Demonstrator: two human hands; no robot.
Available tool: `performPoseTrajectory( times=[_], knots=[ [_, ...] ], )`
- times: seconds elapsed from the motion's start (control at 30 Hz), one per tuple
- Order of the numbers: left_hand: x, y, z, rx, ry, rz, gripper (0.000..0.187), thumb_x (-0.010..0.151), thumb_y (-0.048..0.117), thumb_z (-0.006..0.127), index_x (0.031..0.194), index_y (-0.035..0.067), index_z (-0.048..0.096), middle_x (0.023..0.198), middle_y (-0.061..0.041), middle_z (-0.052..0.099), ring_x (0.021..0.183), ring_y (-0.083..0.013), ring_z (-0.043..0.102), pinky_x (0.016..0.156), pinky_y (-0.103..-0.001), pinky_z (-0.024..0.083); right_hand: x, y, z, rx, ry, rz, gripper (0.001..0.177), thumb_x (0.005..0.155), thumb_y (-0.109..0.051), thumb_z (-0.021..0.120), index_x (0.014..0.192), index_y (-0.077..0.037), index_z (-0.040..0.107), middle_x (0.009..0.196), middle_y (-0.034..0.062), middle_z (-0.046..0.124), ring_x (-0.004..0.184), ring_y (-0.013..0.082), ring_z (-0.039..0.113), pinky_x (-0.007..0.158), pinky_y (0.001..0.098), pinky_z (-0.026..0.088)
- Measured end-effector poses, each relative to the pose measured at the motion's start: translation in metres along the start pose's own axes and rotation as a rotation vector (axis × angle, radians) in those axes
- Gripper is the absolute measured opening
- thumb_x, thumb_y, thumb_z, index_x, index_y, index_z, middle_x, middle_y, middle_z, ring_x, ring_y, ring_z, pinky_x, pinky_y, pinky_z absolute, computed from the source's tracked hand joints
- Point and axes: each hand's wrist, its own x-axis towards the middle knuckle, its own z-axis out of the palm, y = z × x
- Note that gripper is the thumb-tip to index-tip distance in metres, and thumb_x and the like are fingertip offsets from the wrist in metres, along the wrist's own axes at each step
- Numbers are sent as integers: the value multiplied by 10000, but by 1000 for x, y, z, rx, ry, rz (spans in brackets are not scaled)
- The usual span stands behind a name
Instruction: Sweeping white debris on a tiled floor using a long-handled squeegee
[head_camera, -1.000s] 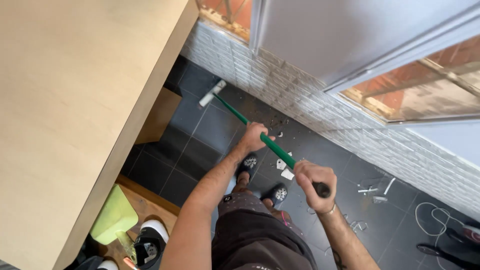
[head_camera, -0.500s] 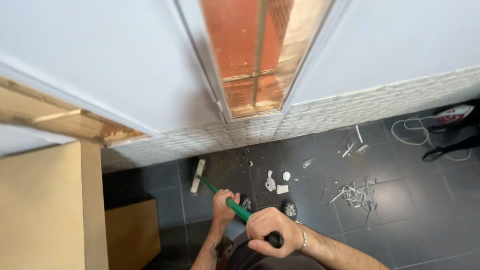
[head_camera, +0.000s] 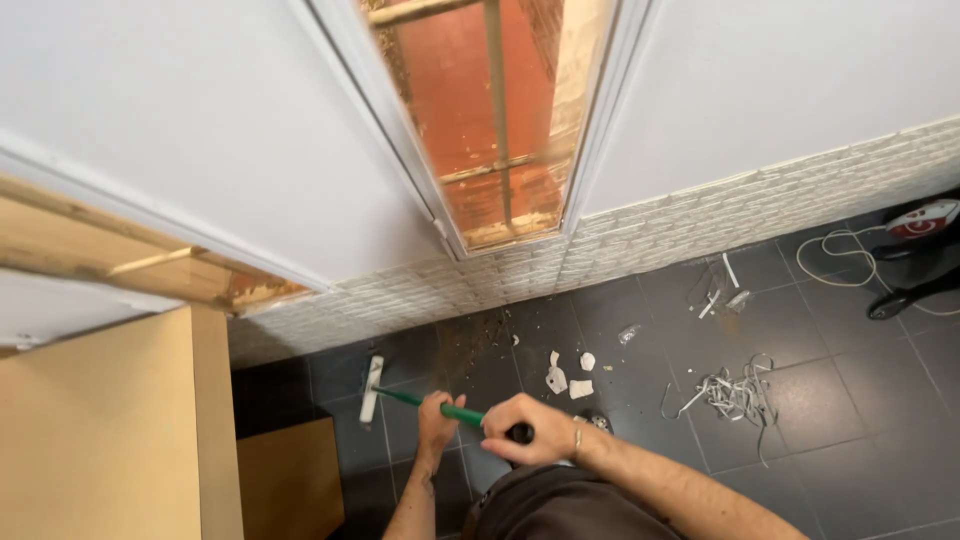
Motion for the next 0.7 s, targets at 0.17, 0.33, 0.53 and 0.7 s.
performPoseTrajectory(
  times=[0.17,0.33,0.53,0.7],
  knots=[
    [22,23,-4,-105,120,-38,521,877,273,788,561,125,400,588,-8,397,600,-167,415,595,-363,338,56,-80,-90,-681,-381,532,1282,554,-638,879,1543,-62,303,1535,139,482,1331,310,559,1092,403,470],
    [38,18,-28,-186,124,-98,522,898,249,782,609,145,360,631,3,340,611,-117,355,606,-335,315,145,-149,-176,-1160,127,34,340,974,-452,631,959,-116,580,964,59,569,764,166,563,611,308,543],
    [24,2,-49,-202,105,-287,480,883,268,798,624,146,412,637,-7,376,618,-125,377,617,-339,329,189,-190,-248,9,-124,-249,188,1008,-275,576,900,-128,529,1049,26,480,665,55,388,501,146,377],
    [9,-12,-66,-206,6,-412,469,897,247,807,633,137,436,639,-22,401,623,-138,396,637,-328,336,198,-166,-276,184,-124,-257,317,1033,-390,627,1143,-93,612,1194,35,518,781,55,403,516,139,257]
  ],
)
